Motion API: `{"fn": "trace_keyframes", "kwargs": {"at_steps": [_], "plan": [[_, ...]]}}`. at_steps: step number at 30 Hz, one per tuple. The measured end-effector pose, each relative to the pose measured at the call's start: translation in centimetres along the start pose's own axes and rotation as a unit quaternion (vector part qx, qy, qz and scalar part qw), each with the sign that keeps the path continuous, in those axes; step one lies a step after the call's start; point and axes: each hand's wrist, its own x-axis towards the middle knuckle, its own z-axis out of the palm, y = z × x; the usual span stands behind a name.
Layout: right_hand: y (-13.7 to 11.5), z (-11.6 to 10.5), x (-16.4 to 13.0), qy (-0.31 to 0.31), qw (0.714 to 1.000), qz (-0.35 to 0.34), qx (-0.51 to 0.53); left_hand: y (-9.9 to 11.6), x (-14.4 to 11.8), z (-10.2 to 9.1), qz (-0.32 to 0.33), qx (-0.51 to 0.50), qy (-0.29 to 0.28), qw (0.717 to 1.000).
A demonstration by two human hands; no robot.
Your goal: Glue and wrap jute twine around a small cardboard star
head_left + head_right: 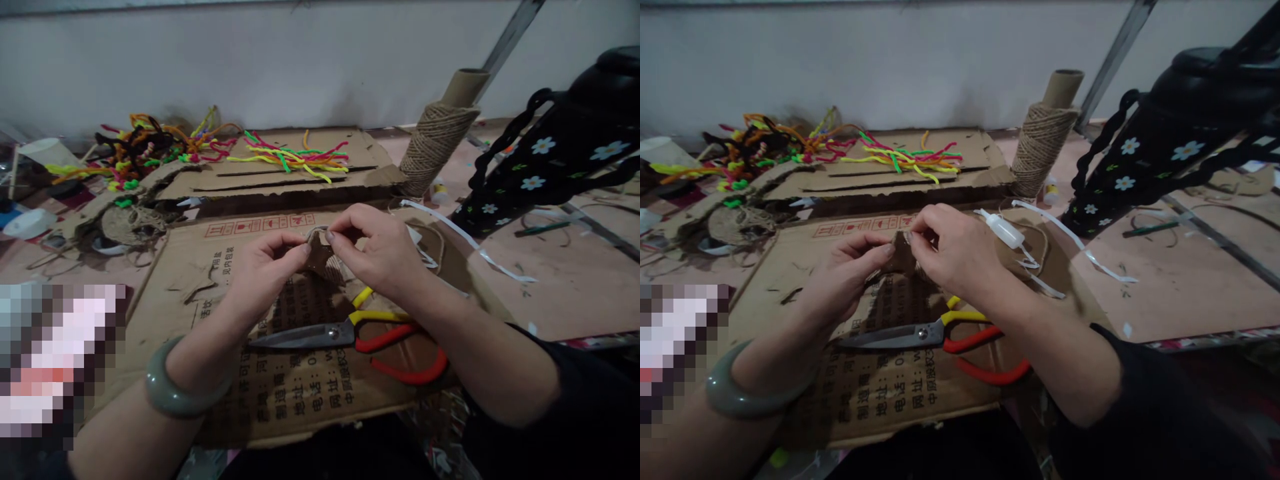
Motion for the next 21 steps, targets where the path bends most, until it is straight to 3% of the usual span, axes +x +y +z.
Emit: {"fn": "trace_keyframes", "kwargs": {"at_steps": [21], "plan": [[-0.25, 0.09, 0.18, -0.022, 0.999, 0.035, -0.002, -0.12, -0.26, 0.2, 0.028, 0.008, -0.008, 1.0]]}}
